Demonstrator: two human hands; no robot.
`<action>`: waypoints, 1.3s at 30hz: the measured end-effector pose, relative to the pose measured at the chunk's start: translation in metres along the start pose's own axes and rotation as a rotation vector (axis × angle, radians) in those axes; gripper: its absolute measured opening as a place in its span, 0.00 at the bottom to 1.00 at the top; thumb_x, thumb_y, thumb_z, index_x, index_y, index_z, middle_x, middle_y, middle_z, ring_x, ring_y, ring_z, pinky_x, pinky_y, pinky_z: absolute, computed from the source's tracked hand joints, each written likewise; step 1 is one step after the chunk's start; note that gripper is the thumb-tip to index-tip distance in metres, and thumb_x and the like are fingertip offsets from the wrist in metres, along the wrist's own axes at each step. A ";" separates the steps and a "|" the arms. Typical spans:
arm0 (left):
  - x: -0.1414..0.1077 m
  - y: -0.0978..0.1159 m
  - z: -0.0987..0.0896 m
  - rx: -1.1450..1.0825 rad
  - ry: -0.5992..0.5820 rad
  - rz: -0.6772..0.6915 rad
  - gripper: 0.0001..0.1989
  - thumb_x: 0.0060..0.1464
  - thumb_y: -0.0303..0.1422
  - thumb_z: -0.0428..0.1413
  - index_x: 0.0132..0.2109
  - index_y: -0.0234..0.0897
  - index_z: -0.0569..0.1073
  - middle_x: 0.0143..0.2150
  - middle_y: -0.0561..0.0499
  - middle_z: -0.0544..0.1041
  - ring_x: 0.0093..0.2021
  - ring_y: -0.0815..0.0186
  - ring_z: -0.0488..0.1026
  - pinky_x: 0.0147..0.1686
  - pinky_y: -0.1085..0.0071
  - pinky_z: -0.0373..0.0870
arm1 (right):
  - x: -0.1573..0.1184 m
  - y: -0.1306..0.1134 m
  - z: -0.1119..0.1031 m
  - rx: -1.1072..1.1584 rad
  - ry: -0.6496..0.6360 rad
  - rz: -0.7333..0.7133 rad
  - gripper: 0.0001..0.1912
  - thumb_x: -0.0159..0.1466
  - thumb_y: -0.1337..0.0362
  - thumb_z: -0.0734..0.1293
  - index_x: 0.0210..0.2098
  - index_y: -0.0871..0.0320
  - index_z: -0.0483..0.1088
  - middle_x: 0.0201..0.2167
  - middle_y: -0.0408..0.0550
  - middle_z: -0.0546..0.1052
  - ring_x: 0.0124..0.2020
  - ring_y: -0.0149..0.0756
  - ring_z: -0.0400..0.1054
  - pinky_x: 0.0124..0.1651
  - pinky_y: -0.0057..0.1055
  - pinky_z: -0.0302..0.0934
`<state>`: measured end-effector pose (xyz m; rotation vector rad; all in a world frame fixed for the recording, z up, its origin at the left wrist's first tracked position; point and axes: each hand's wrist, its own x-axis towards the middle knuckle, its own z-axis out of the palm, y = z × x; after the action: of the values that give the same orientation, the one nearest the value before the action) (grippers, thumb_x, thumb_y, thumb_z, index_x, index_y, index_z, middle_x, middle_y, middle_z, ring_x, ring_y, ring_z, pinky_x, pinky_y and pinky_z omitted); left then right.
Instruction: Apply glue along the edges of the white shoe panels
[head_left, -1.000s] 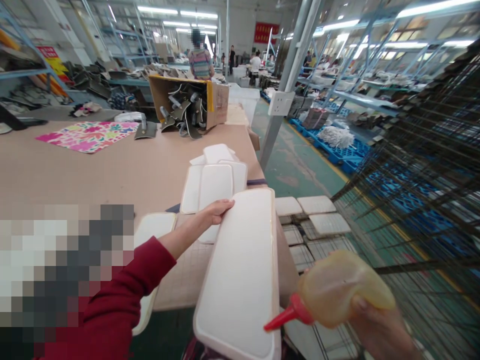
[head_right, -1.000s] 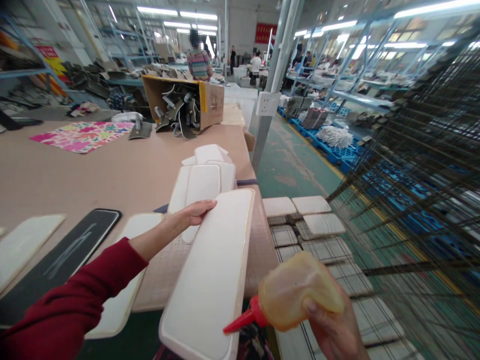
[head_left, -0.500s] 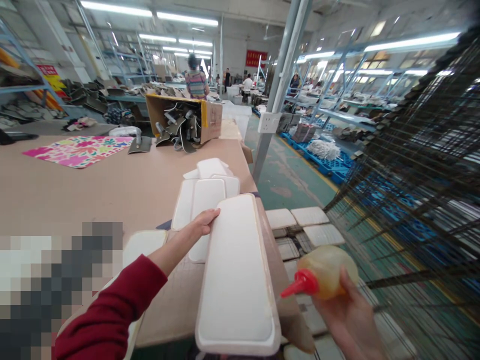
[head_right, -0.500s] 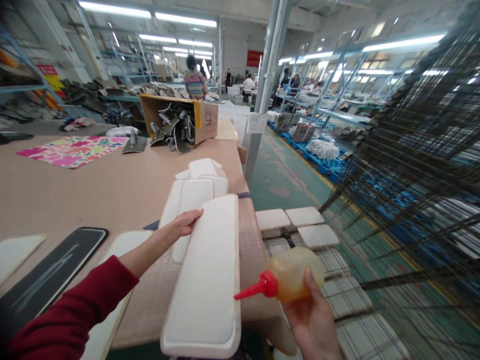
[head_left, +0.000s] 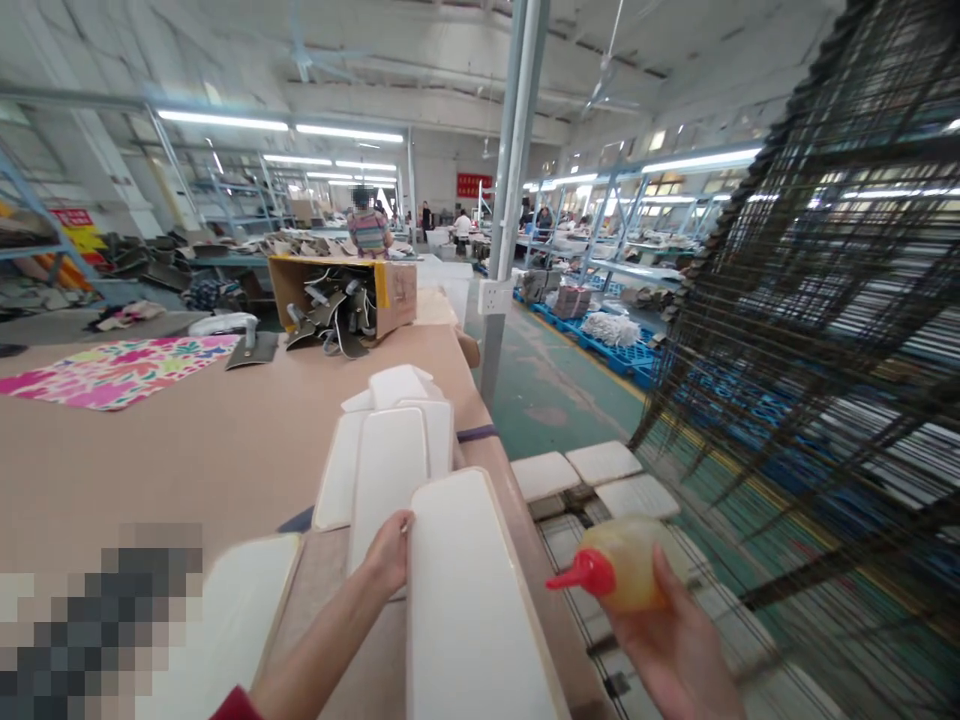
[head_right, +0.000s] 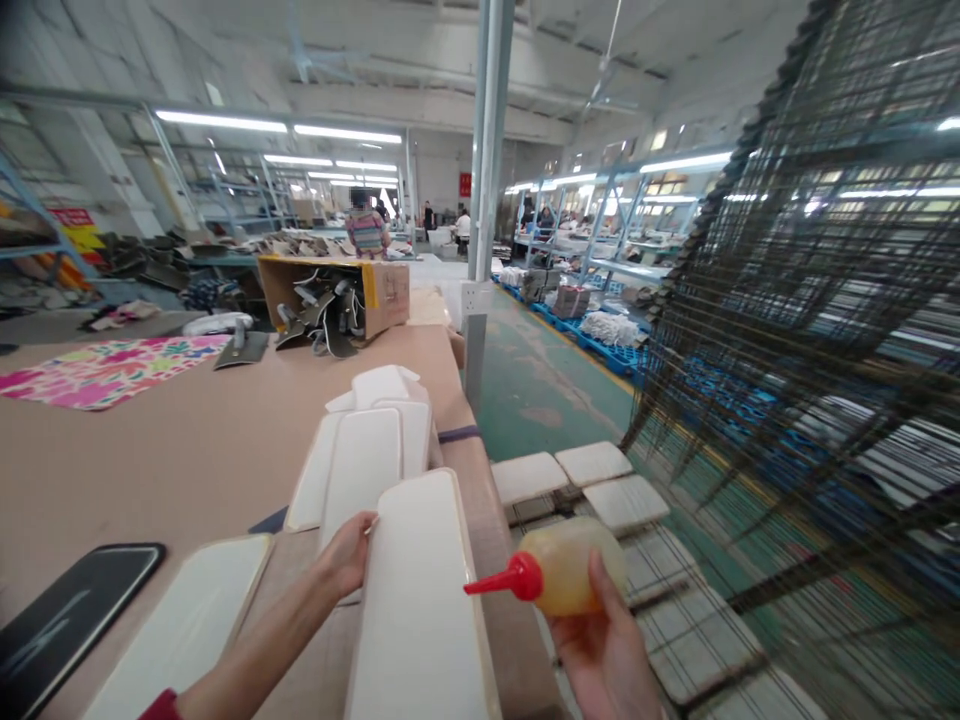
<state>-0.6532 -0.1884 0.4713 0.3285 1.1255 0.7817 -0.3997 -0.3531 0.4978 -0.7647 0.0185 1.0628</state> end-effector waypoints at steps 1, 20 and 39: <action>0.000 -0.001 0.001 -0.010 0.001 0.026 0.10 0.61 0.28 0.47 0.38 0.34 0.73 0.21 0.50 0.76 0.23 0.60 0.78 0.25 0.69 0.75 | -0.002 -0.001 0.007 0.039 0.019 0.012 0.38 0.42 0.59 0.88 0.48 0.62 0.75 0.46 0.56 0.80 0.40 0.45 0.78 0.41 0.34 0.76; -0.049 -0.083 -0.025 0.157 -0.332 0.126 0.44 0.26 0.45 0.77 0.55 0.40 0.76 0.43 0.39 0.84 0.53 0.37 0.77 0.51 0.48 0.76 | -0.005 -0.026 0.015 0.249 0.157 0.063 0.44 0.33 0.68 0.89 0.49 0.62 0.74 0.42 0.56 0.81 0.34 0.47 0.78 0.33 0.35 0.77; -0.089 0.014 0.016 0.202 -0.255 0.288 0.30 0.39 0.33 0.71 0.51 0.32 0.76 0.33 0.43 0.84 0.29 0.54 0.81 0.28 0.66 0.79 | -0.011 -0.055 -0.020 -0.331 -0.133 -0.443 0.35 0.43 0.62 0.85 0.51 0.46 0.76 0.46 0.46 0.80 0.47 0.46 0.74 0.49 0.32 0.72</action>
<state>-0.6629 -0.2393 0.5463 0.7517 0.9273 0.8526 -0.3550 -0.3877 0.5176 -0.9402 -0.4322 0.6961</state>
